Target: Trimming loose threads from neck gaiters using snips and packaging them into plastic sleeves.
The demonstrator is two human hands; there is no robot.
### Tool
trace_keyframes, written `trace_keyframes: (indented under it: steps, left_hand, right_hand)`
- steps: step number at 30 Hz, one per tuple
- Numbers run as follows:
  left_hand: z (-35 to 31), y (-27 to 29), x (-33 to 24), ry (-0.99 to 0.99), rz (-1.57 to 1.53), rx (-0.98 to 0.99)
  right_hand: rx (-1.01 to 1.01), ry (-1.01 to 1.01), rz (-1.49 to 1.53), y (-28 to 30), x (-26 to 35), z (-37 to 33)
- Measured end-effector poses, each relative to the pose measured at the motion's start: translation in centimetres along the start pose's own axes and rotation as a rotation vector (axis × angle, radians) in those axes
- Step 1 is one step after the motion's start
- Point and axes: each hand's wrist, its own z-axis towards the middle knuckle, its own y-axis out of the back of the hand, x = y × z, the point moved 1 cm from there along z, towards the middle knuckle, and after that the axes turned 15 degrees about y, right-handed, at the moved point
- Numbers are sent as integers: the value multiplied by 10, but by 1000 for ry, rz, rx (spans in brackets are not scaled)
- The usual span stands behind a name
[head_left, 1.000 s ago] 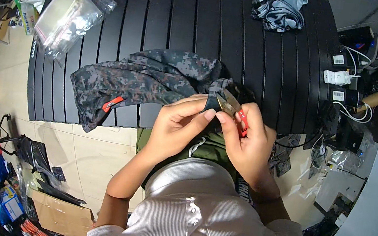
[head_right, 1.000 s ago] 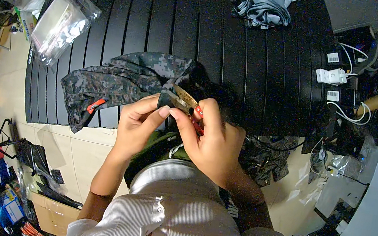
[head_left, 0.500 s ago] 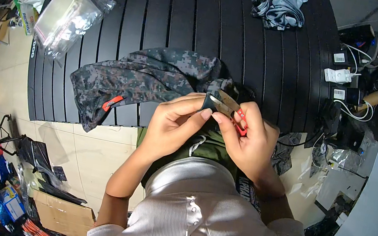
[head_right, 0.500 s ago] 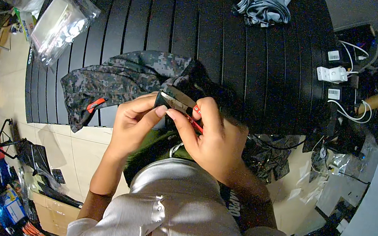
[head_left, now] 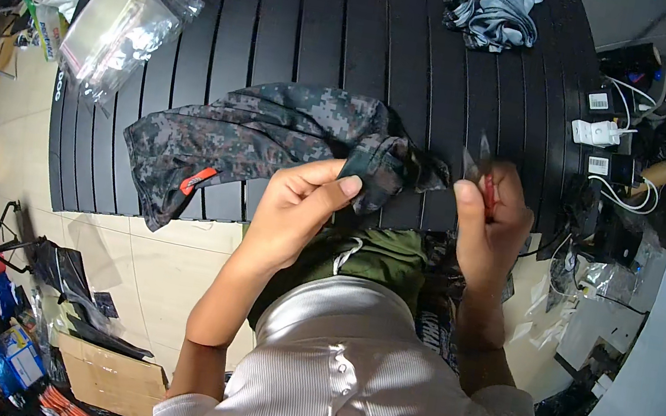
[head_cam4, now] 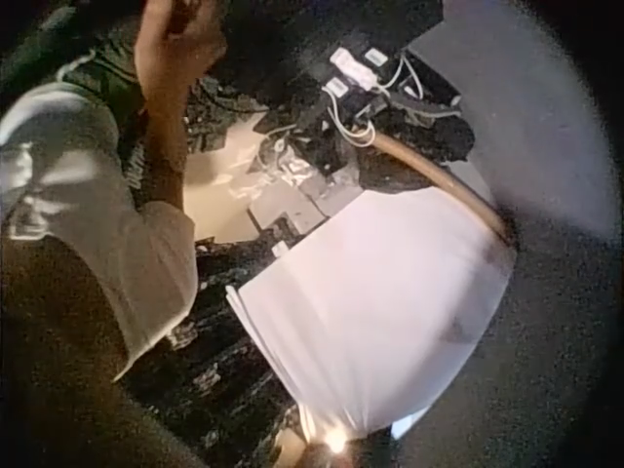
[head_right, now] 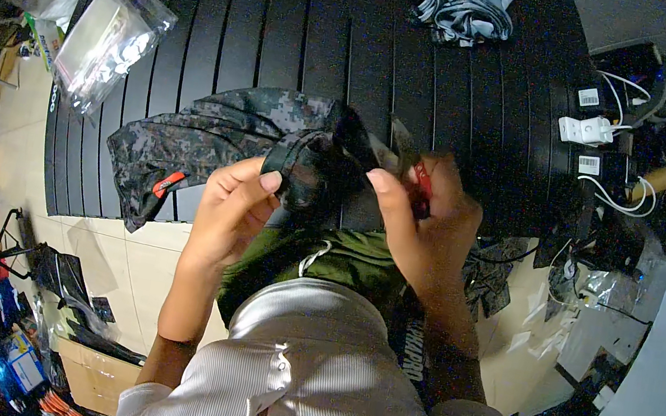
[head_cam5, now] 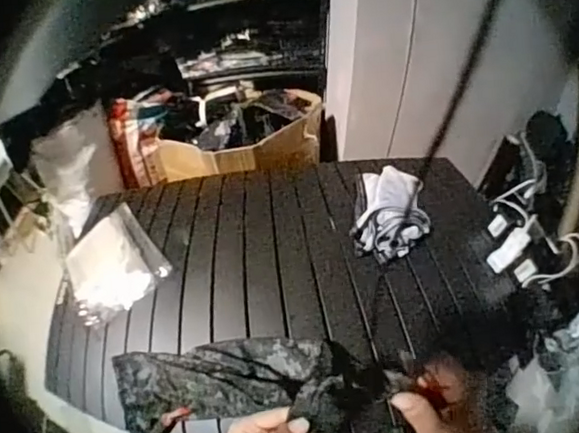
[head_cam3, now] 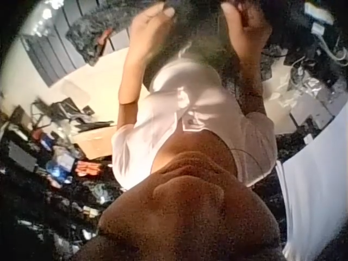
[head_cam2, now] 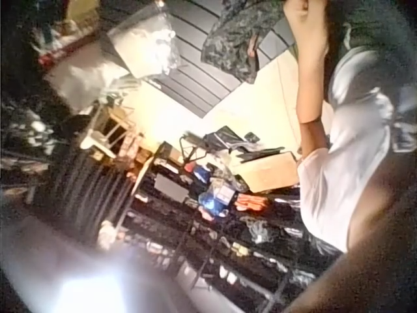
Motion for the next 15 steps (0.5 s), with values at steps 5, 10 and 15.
trace_keyframes:
  steps: [5,10,15]
  left_hand:
    - [0,8,-2,9,73,63]
    - [1,8,-1,-1,156,-28]
    - [3,5,5,-131,325,-59]
  right_hand:
    - [22,72,273,-1,-12,3]
    - [19,-58,-27,-2,-39,18]
    - [-189,55,-851,34,-144,-6]
